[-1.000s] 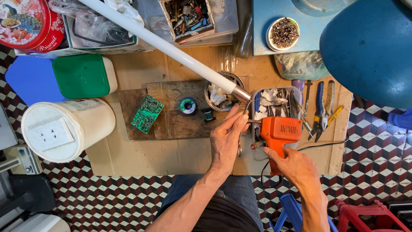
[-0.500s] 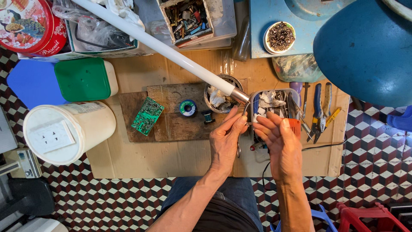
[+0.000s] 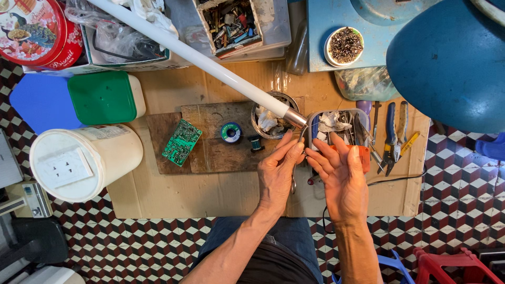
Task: The person works on the metal end cap of a long white fluorescent tube light, manipulating small wires and components at the cap. They cut and trim material with scissors, pick at the cap with a small tool, and use an orange heat gun to heat the end of the tube while holding a wire in place.
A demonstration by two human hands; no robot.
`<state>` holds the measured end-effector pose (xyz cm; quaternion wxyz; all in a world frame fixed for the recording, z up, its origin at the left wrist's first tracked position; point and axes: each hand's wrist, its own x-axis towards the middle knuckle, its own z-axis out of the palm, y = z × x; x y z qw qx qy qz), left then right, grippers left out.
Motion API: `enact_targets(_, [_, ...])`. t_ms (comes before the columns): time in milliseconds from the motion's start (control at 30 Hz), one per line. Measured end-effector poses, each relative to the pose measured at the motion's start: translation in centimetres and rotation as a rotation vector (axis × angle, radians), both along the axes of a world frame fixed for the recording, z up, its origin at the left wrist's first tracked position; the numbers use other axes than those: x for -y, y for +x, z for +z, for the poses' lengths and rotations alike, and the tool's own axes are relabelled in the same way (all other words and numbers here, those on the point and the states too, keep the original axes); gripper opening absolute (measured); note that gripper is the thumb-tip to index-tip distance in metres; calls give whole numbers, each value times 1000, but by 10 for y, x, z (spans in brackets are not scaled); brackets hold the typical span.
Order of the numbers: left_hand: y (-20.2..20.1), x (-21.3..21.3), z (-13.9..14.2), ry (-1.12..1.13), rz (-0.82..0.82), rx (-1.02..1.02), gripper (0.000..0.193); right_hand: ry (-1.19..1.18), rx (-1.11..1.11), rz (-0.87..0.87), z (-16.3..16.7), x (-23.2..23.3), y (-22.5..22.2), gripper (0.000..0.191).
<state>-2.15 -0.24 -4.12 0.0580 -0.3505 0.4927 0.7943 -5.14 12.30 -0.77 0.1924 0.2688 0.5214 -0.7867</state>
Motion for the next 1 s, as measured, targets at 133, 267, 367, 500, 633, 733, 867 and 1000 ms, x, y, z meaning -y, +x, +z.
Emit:
enact_targets(133, [-1,0,-1,-19,-4,-23,38,7,-3,3,0,0,-1,74])
enact_targets(267, [0,0,-1,1,6,-34,38,15,-7,15,1,0,-1,73])
enact_targets(367, [0,1,-2,33,18,-46,38,16,-5,15,0,0,0,73])
enact_targets(500, [0,0,-4,47,25,-52,39,12,0,13,-1,-2,0,73])
enact_targets(633, [1,0,-6,9,15,-48,40,21,0,37,-2,-3,1,74])
enact_targets(733, [2,0,-7,-9,8,-48,40,7,1,47,-3,-2,1,75])
enact_targets(867, [3,3,-5,11,7,-55,40,39,2,44,-2,1,3,75])
enact_targets(1000, [3,3,-4,72,34,-74,41,65,-3,39,-2,1,3,73])
